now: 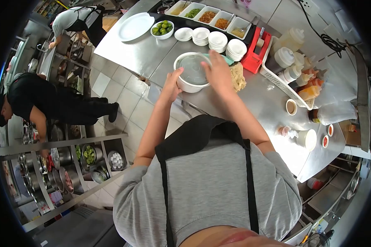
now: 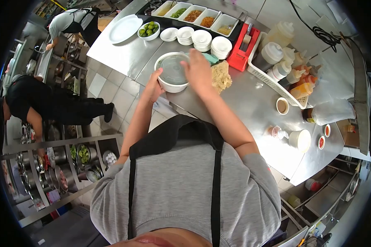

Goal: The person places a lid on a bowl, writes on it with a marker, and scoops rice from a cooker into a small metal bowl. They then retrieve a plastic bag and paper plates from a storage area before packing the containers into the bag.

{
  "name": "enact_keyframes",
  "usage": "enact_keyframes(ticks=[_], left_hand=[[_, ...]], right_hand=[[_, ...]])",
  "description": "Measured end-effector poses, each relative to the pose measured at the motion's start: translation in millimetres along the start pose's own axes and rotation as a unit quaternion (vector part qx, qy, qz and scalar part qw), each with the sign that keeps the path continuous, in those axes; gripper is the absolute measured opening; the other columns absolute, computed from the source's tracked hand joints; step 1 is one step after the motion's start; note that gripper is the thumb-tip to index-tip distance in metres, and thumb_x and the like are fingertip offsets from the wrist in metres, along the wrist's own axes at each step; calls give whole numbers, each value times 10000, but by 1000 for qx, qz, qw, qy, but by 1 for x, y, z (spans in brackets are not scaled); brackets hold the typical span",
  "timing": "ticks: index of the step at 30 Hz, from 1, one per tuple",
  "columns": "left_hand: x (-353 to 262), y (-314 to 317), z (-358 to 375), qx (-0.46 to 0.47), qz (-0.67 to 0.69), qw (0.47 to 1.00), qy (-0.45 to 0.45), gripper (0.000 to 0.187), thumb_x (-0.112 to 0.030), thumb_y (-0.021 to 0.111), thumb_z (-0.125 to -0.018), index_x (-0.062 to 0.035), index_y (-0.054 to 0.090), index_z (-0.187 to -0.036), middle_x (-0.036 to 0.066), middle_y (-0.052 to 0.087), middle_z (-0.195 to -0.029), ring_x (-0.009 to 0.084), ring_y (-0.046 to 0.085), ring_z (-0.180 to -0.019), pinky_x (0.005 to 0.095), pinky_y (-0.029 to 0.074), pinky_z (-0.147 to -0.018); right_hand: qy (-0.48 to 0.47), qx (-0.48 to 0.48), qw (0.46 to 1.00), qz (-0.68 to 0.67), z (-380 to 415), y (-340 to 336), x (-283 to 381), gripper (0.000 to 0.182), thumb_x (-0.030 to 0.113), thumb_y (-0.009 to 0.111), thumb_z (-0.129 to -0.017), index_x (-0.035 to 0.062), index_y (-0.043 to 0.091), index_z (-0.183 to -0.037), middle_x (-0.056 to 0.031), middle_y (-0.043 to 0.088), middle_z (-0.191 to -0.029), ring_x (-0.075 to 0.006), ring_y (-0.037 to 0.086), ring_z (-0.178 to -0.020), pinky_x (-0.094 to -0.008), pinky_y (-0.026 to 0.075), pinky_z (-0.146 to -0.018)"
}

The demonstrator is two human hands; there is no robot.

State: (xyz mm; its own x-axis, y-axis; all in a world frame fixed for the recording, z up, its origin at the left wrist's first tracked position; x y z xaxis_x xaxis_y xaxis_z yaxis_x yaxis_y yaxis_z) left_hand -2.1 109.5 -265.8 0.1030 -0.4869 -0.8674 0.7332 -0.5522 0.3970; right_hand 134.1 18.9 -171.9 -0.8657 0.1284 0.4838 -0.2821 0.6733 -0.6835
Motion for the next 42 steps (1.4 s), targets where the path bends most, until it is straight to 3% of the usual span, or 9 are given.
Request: enact_keyframes(ticks=[3, 11, 17, 19, 22, 30, 34, 39, 42], left_hand=[[24, -24, -22, -36, 5, 999, -2, 649, -450, 600, -778, 16, 399, -1182, 178, 524, -1096, 247, 583, -920, 361, 496, -723], [22, -14, 3, -60, 17, 998, 15, 597, -459, 564, -791, -13, 353, -1127, 161, 475, -1108, 232, 556, -924, 345, 483, -741], [16, -44, 7, -94, -245, 964, -34, 664, -549, 439, -826, 29, 445, -1155, 182, 527, -1034, 275, 555, -937, 359, 445, -815], [5, -35, 16, -97, -336, 937, -23, 701, -571, 393, -845, 52, 486, -1152, 208, 546, -1033, 311, 559, -953, 375, 429, -839], [-13, -27, 24, -136, -418, 897, 42, 735, -577, 299, -887, 79, 546, -1108, 278, 559, -1060, 398, 529, -1019, 413, 384, -881], [-31, -27, 29, -173, -552, 814, 58, 712, -496, 197, -940, 58, 635, -848, 315, 588, -895, 471, 543, -909, 491, 407, -814], [-32, -31, 29, -139, -576, 806, 12, 624, -464, 262, -941, 46, 620, -902, 297, 575, -996, 433, 533, -974, 474, 411, -824], [-84, 4, 64, -244, -578, 690, 361, 389, -291, 459, -910, 19, 534, -1133, 212, 484, -1232, 379, 407, -1178, 446, 335, -958], [-81, 37, 66, -145, -588, 655, 451, 335, -240, 449, -919, 3, 573, -1114, 186, 504, -1222, 386, 387, -1199, 439, 301, -994]], right_hand=[[-143, 168, 972, -82, 24, 28, 67, 502, 299, 421, -912, -95, 433, -1225, -253, 449, -1271, -350, 414, -1210, -411, 322, -1020], [-123, 156, 980, -30, 39, 12, 18, 496, 309, 381, -935, -73, 425, -1249, -231, 403, -1325, -305, 339, -1280, -397, 233, -1080], [6, 70, 991, -117, 17, 18, -18, 536, 378, 365, -939, -87, 462, -1190, -284, 469, -1224, -350, 448, -1169, -418, 335, -992], [175, 274, 940, -106, 22, 49, -38, 584, 451, 337, -930, -84, 537, -1054, -289, 556, -1066, -393, 527, -1021, -448, 396, -879], [239, 325, 906, -131, 27, 56, -39, 618, 483, 295, -928, -65, 581, -919, -275, 596, -946, -416, 556, -916, -472, 411, -805], [202, 280, 933, -105, 15, 60, -46, 630, 476, 246, -934, -39, 609, -919, -248, 605, -966, -410, 555, -934, -466, 421, -820], [217, 297, 928, -64, 11, 36, -45, 605, 482, 258, -929, -3, 620, -950, -238, 601, -997, -390, 559, -948, -463, 424, -825], [267, 12, 963, -14, -10, -83, -90, 511, 492, 369, -902, 69, 655, -901, -206, 633, -872, -370, 596, -864, -448, 450, -775], [291, -81, 947, 106, -12, -117, -159, 413, 394, 492, -873, 14, 654, -863, -199, 640, -881, -341, 620, -828, -427, 478, -734]])
Point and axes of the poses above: each hand's wrist, its own z-axis away from the middle knuckle, its own y-axis out of the palm, x = y × z, the point moved 8 cm from there along -z, towards the middle knuckle
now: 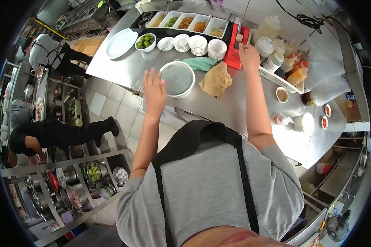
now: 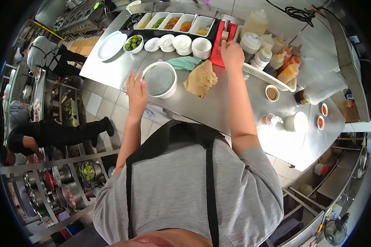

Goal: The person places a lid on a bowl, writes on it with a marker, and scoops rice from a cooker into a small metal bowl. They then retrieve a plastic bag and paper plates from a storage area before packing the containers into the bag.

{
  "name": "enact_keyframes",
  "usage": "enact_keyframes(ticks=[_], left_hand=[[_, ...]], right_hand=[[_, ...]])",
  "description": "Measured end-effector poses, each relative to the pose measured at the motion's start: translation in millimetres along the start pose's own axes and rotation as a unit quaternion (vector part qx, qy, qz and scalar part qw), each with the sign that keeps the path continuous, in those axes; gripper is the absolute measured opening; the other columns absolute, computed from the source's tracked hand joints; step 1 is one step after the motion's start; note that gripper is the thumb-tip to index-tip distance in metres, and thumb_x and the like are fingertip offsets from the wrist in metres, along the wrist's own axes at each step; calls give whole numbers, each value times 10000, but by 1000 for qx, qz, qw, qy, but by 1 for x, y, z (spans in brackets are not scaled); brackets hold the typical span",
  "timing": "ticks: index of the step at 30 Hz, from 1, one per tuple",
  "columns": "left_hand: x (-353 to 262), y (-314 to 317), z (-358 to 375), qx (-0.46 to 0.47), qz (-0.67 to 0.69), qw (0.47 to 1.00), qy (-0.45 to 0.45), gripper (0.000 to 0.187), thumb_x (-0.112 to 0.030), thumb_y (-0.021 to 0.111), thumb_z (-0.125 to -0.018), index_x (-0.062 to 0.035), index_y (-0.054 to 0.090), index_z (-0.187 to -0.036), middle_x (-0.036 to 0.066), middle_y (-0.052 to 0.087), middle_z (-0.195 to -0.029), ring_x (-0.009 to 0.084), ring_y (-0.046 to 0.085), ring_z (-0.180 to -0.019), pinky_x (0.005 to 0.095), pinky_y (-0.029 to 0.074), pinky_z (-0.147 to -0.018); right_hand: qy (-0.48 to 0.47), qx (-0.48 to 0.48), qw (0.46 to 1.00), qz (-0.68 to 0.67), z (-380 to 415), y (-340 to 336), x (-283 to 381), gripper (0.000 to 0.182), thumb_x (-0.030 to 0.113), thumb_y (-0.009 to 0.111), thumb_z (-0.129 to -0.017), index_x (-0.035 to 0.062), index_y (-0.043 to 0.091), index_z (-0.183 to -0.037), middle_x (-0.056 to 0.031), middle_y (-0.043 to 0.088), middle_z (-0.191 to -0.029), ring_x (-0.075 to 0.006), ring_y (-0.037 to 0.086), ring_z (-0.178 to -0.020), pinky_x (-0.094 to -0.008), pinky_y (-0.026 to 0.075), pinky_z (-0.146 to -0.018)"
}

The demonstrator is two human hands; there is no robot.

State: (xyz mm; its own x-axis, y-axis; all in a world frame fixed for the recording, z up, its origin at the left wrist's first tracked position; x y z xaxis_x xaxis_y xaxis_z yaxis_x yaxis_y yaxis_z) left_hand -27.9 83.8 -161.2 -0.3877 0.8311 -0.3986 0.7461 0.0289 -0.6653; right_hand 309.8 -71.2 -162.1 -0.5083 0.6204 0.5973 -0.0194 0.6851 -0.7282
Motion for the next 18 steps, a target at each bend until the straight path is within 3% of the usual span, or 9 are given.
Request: enact_keyframes(ticks=[2, 6, 9, 10, 12, 14, 16, 17, 18], left_hand=[[-23, 3, -11, 15, 28, 999, 36, 307, -228, 449, -920, -12, 606, -1072, 175, 520, -1204, 379, 393, -1199, 432, 310, -990], [-73, 13, -34, 29, 157, 982, 99, 272, -229, 479, -910, -48, 680, -932, 151, 577, -1129, 375, 430, -1170, 422, 341, -964], [-99, 28, -47, 23, 188, 975, 120, 272, -231, 498, -904, -30, 682, -894, 143, 598, -1089, 338, 511, -1079, 396, 391, -909], [-107, 34, -50, 24, 191, 974, 122, 272, -231, 498, -904, -30, 682, -894, 143, 598, -1089, 338, 511, -1079, 396, 391, -909], [-103, 76, -51, 184, 341, 921, -45, 290, -239, 480, -919, -29, 677, -955, 100, 621, -1065, 253, 568, -1005, 345, 412, -889], [-97, 118, -55, 236, 337, 909, -61, 357, -307, 475, -925, -5, 658, -981, 88, 637, -1016, 207, 601, -912, 300, 447, -835], [-82, 184, -44, 337, 421, 815, -213, 427, -359, 468, -925, 28, 630, -1009, 96, 639, -982, 175, 594, -906, 269, 457, -811], [-88, 193, -46, 345, 449, 789, -238, 468, -396, 482, -913, 45, 620, -988, 103, 633, -948, 143, 592, -885, 258, 469, -776], [-92, 203, -51, 347, 452, 787, -237, 468, -396, 482, -913, 45, 620, -988, 103, 633, -948, 143, 592, -885, 258, 469, -776]], right_hand=[[-33, 51, 986, 154, -28, 39, -28, 398, 369, 508, -868, -2, 654, -876, -202, 637, -893, -342, 619, -841, -423, 483, -741], [-15, 112, 984, 140, -39, 48, -27, 388, 363, 518, -860, 4, 656, -908, -204, 637, -840, -351, 613, -867, -430, 480, -745], [15, 166, 985, 38, -38, 41, -33, 386, 369, 546, -850, 0, 659, -859, -164, 630, -724, -298, 628, -753, -384, 478, -670], [89, 146, 978, -119, -31, 32, -36, 365, 359, 563, -845, 8, 658, -820, -121, 613, -682, -236, 597, -687, -346, 459, -625], [164, 119, 942, -269, -8, 18, -40, 348, 350, 580, -840, 16, 657, -780, -78, 595, -640, -174, 566, -621, -307, 439, -580], [139, 160, 899, -383, 30, 5, -27, 307, 319, 597, -840, 40, 641, -721, -1, 551, -610, -93, 462, -557, -242, 379, -530], [83, 141, 933, -322, 90, -30, 0, 282, 294, 599, -846, 51, 631, -707, 35, 532, -591, -66, 444, -537, -227, 359, -507], [51, 143, 892, -425, 120, -33, 8, 277, 273, 618, -842, 49, 607, -680, 49, 501, -574, -48, 407, -524, -225, 331, -488], [113, 223, 889, -382, 153, -31, 9, 277, 248, 641, -830, 48, 573, -651, 59, 482, -594, -32, 386, -555, -218, 313, -499]])
Point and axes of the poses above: each hand's wrist, its own z-axis away from the middle knuckle, its own y-axis out of the palm, x = y × z, the point moved 8 cm from there along -z, towards the middle knuckle
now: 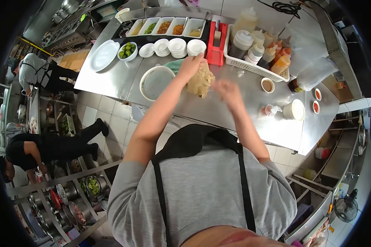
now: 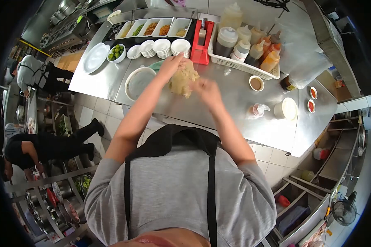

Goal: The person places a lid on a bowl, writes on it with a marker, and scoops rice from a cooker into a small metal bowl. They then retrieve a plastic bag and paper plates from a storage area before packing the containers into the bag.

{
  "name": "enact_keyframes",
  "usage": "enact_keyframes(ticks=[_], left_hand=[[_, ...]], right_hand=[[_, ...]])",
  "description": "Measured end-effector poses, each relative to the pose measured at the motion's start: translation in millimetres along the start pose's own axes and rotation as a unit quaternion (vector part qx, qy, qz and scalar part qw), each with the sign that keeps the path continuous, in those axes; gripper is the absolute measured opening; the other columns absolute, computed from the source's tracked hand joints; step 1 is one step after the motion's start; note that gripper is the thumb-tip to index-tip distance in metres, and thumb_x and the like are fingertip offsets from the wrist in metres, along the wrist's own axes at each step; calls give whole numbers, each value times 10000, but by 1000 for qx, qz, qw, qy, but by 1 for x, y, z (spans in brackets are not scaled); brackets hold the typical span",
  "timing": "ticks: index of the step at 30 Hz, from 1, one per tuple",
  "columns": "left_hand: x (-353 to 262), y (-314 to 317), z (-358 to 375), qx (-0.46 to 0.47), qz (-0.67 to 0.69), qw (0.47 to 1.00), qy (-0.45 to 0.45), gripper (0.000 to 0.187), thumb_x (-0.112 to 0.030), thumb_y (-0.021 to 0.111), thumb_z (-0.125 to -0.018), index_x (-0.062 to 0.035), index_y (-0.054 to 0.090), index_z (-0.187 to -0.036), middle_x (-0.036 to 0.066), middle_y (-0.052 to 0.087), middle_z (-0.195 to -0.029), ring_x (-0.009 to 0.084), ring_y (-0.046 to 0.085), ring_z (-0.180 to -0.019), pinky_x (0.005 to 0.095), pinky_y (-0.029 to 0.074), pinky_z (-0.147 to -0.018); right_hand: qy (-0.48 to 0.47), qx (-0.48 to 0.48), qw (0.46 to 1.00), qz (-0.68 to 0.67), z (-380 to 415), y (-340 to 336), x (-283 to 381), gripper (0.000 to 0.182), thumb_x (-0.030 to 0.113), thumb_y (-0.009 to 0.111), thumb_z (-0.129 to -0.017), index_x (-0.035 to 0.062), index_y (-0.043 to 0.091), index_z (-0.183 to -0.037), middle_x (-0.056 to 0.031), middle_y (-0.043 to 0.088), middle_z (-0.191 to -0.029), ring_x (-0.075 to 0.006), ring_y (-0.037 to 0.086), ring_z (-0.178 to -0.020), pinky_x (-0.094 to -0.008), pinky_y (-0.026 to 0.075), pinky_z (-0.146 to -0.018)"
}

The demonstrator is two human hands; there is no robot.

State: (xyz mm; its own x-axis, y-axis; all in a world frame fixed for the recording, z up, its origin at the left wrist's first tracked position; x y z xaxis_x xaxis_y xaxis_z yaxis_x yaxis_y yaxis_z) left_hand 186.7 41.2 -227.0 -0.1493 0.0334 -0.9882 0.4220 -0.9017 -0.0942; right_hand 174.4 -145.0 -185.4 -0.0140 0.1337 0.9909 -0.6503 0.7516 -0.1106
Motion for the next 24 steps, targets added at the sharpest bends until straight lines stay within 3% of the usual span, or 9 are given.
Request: enact_keyframes(ticks=[4, 7, 10, 13, 17, 19, 20, 22, 24], left_hand=[[7, 20, -34, 8, -75, 997, -29, 490, -445, 523, -875, 33, 629, -866, 104, 635, -821, 147, 603, -701, 260, 491, -635], [-11, 31, -48, -45, -272, 961, 24, 529, -471, 580, -818, 47, 603, -717, 136, 596, -604, 261, 594, -562, 354, 473, -593], [-25, 46, -44, -51, -408, 906, 102, 515, -432, 574, -811, 50, 624, -636, 236, 611, -693, 366, 587, -763, 420, 460, -745], [-23, 45, -45, -91, -411, 897, 134, 445, -391, 609, -797, 39, 640, -691, 226, 624, -750, 364, 581, -819, 415, 459, -762], [-12, 30, -49, -108, -442, 881, 127, 398, -367, 623, -795, 28, 656, -757, 208, 631, -793, 357, 590, -794, 418, 470, -734], [-24, 24, -43, -51, -480, 870, 107, 346, -351, 649, -778, -6, 664, -792, 184, 637, -770, 283, 614, -703, 383, 482, -662], [-36, 12, -36, -57, -482, 869, 100, 346, -351, 649, -778, -6, 664, -792, 184, 637, -770, 283, 614, -703, 383, 482, -662], [-67, -23, -9, -41, -243, 969, 18, 327, -337, 672, -774, -37, 667, -904, 95, 655, -806, 167, 602, -677, 287, 480, -646], [-99, -65, 20, -58, -124, 987, 77, 350, -302, 687, -779, -58, 635, -1024, 13, 635, -828, 81, 557, -679, 216, 450, -636]], right_hand=[[68, 175, 979, -83, 77, 35, -17, 291, 196, 642, -839, 37, 519, -628, 56, 469, -624, -20, 374, -599, -207, 300, -526], [79, 164, 980, -80, 82, 28, -36, 293, 186, 639, -844, 35, 511, -628, 55, 474, -625, -18, 381, -598, -205, 311, -536], [108, 164, 979, -60, 82, 30, -38, 279, 186, 638, -843, 33, 529, -636, 57, 475, -610, -14, 381, -592, -205, 316, -537], [91, 167, 978, -88, 73, 33, -57, 269, 196, 631, -847, 40, 554, -641, 63, 468, -586, -14, 368, -560, -205, 300, -506], [117, 174, 975, -69, 72, 24, -73, 262, 218, 628, -846, 54, 578, -648, 69, 448, -556, -14, 345, -523, -208, 269, -468], [103, 181, 976, -61, 69, 22, -68, 294, 253, 638, -840, 67, 560, -627, 74, 437, -546, -14, 333, -504, -209, 246, -448], [103, 190, 974, -62, 67, 24, -63, 294, 253, 638, -840, 67, 560, -627, 74, 437, -546, -14, 333, -504, -209, 246, -448], [107, 172, 974, -97, 61, 25, -54, 329, 280, 648, -833, 73, 535, -603, 72, 421, -536, -7, 324, -501, -208, 234, -447], [105, 195, 972, -77, 52, 35, -49, 351, 295, 646, -833, 67, 523, -595, 66, 418, -535, -16, 337, -505, -213, 248, -455]])
Point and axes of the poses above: each hand's wrist, its own z-axis away from the middle knuckle, its own y-axis out of the palm, x = y × z, the point moved 8 cm from there along -z, towards the middle knuckle
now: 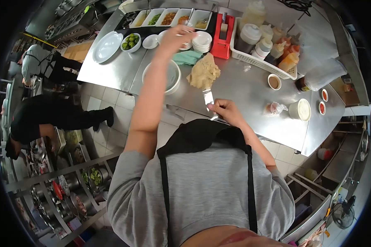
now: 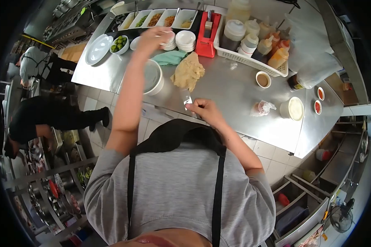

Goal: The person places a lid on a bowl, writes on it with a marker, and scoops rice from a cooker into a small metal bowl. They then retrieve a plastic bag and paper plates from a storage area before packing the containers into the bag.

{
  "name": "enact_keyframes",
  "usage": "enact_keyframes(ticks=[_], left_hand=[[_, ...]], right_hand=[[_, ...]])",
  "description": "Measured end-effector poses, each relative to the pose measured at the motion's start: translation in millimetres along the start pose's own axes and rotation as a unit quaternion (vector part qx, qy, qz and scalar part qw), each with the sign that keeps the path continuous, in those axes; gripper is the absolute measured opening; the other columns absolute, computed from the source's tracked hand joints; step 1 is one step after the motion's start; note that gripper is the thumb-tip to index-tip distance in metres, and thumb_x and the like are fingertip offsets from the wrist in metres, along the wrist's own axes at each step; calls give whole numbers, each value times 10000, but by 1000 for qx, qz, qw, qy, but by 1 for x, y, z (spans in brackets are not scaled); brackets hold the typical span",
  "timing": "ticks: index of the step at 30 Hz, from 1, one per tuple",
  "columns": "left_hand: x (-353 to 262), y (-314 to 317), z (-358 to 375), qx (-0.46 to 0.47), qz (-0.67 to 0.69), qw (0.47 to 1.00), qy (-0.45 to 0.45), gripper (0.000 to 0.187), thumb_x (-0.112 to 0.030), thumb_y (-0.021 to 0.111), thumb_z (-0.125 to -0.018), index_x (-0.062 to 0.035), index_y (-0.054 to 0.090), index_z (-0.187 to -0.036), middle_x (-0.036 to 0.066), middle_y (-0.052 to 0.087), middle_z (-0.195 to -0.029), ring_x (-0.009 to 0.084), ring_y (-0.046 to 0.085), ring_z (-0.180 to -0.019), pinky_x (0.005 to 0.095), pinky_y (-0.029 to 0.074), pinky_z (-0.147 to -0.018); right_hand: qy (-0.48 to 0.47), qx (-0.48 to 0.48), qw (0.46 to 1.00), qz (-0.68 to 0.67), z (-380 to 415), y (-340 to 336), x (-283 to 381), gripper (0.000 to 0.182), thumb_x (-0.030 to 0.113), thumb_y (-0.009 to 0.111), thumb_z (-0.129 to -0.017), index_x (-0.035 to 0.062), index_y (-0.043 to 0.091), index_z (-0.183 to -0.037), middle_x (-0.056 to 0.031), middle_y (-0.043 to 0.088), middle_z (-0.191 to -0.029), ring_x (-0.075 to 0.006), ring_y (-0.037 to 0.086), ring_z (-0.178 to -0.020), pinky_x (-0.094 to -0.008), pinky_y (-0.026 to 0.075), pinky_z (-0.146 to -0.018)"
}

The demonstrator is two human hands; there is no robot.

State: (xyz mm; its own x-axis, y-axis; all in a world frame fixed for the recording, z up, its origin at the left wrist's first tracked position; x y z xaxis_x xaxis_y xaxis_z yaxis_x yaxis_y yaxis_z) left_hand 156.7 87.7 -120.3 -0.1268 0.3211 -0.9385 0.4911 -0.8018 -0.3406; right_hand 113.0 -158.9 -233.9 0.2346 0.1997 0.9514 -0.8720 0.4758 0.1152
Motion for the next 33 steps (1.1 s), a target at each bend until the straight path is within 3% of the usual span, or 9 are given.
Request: enact_keyframes(ticks=[5, 9, 11, 14, 21, 24, 26, 30, 33], left_hand=[[35, -110, 37, -81, 113, 990, -8, 332, -196, 661, -815, -32, 587, -1094, -14, 602, -813, 60, 528, -671, 206, 441, -635], [130, -152, 51, -165, -165, 963, -139, 284, -111, 651, -805, 12, 591, -1054, 50, 634, -868, 89, 560, -645, 207, 463, -578], [238, -133, 52, -130, 182, 956, -192, 258, -68, 599, -828, 22, 574, -1068, 66, 639, -884, 131, 603, -694, 233, 503, -623], [227, -106, 72, -145, 290, 924, -203, 278, -47, 548, -849, 30, 540, -1116, 90, 633, -939, 162, 628, -773, 262, 527, -676], [245, -101, 70, -59, 204, 943, -257, 320, -49, 546, -844, 33, 503, -1150, 126, 615, -1004, 191, 622, -883, 281, 531, -714], [274, -112, 65, -98, 189, 947, -240, 369, -91, 587, -828, 42, 494, -1160, 136, 631, -966, 197, 628, -864, 299, 521, -722], [254, -133, 68, -150, -221, 957, -110, 407, -248, 578, -853, 64, 527, -1109, 138, 642, -907, 184, 627, -829, 298, 503, -708], [222, -144, 73, -146, -152, 954, -214, 512, -440, 518, -871, 35, 580, -1052, 117, 645, -892, 166, 617, -811, 290, 479, -718], [217, -104, 79, -47, 177, 937, -298, 651, -623, 404, -861, -60, 598, -1124, 82, 636, -1006, 142, 589, -913, 277, 450, -803]], right_hand=[[-65, 51, 990, 117, -47, 31, 25, 404, 362, 637, -824, 25, 542, -623, 21, 432, -536, -78, 391, -540, -265, 321, -500], [-78, 85, 981, 156, -110, 48, 4, 382, 375, 641, -815, 22, 591, -676, 5, 469, -557, -88, 404, -552, -267, 337, -519], [-22, 101, 975, 198, -141, 50, -22, 382, 381, 644, -809, 8, 623, -732, -9, 500, -578, -97, 439, -576, -266, 359, -544], [-72, 91, 966, 230, -164, 56, -14, 381, 390, 645, -808, 11, 641, -768, -15, 514, -590, -102, 461, -576, -274, 380, -554], [44, 114, 948, 293, -179, 51, -11, 315, 313, 699, -771, 3, 646, -793, -14, 543, -597, -119, 489, -529, -308, 397, -506], [35, 64, 908, 412, -176, 48, -5, 366, 343, 717, -732, -5, 649, -818, -81, 560, -574, -199, 528, -507, -365, 417, -507], [-44, 23, 838, 544, -173, 48, 6, 394, 378, 692, -732, -5, 642, -811, -142, 558, -568, -274, 565, -549, -395, 432, -539], [-47, 44, 859, 508, -143, 52, 15, 347, 329, 647, -752, -12, 634, -814, -201, 621, -729, -360, 600, -717, -442, 455, -644], [-132, 80, 880, 450, -140, 85, 17, 242, 179, 491, -802, -24, 611, -855, -221, 614, -872, -371, 576, -834, -431, 444, -728]])
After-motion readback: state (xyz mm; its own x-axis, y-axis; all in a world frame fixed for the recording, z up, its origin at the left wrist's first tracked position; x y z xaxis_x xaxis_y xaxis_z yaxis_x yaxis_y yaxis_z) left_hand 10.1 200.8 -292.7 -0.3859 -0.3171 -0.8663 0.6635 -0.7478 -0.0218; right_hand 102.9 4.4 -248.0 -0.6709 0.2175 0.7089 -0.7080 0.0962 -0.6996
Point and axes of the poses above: each hand's wrist, its own z-axis away from the middle knuckle, its own y-axis out of the palm, x = y × z, the point moved 8 cm from there along -z, towards the middle knuckle
